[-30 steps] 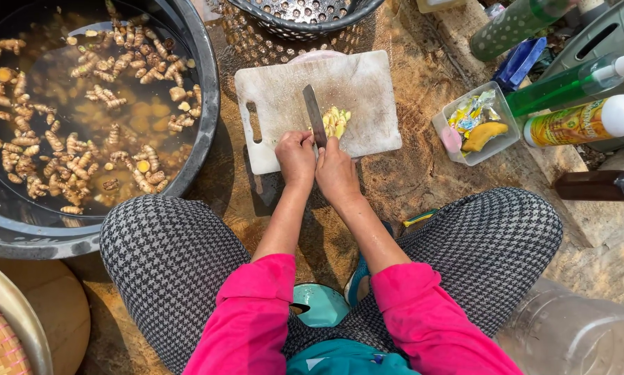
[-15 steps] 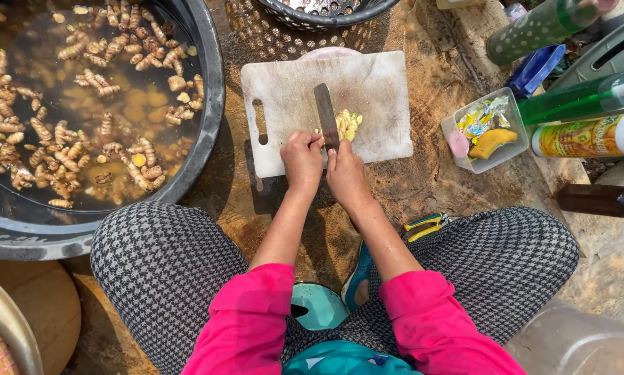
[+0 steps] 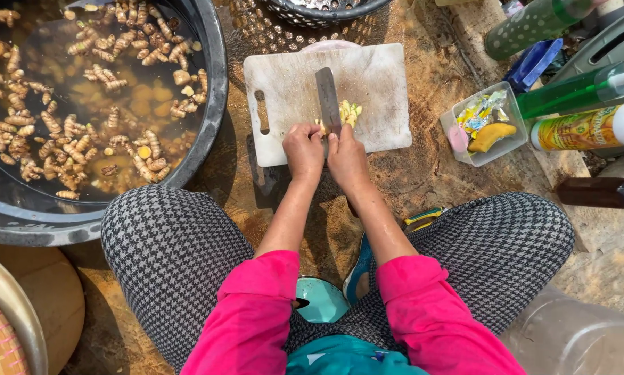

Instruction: The person sits on a small stool and slices ginger root into thin pieces using a knife on a white cutting board. They transfer the sliced ginger from the board into a woven tray. The person also handles ginger pieces from a large black basin filled with water.

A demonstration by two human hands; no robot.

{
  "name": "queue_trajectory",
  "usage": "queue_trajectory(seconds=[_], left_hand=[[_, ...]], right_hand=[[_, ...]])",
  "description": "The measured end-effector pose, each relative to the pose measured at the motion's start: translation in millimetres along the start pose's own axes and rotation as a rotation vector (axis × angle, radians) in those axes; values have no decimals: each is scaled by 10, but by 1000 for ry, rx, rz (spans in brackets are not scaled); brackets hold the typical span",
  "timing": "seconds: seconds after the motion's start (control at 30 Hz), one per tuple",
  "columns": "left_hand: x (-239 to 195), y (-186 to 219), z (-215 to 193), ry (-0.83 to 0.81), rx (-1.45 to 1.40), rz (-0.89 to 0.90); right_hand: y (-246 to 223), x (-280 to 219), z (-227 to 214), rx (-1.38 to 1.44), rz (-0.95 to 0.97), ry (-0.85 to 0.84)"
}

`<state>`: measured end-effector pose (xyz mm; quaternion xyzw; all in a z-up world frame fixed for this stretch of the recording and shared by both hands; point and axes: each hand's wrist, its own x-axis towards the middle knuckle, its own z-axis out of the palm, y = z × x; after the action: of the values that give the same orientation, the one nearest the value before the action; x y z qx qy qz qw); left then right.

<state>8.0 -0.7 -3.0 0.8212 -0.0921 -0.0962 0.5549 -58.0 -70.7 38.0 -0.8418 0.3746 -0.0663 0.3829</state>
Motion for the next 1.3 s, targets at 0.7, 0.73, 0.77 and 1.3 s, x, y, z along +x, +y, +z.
queue_trajectory(seconds=[0.7,0.73,0.77,1.3], left_hand=[[135,-51,-30,-1,33,1],[135,-34,-49,-17,28,-13],[176,9,-51,-32,19,-17],[90,-72,13,14,25,-24]], right_hand=[[-99,83,125,-213,20,-90],[-70,116,146,-207,28,-95],[-56,189,149,-200,29,-91],[1,-25,-92,-167,4,-51]])
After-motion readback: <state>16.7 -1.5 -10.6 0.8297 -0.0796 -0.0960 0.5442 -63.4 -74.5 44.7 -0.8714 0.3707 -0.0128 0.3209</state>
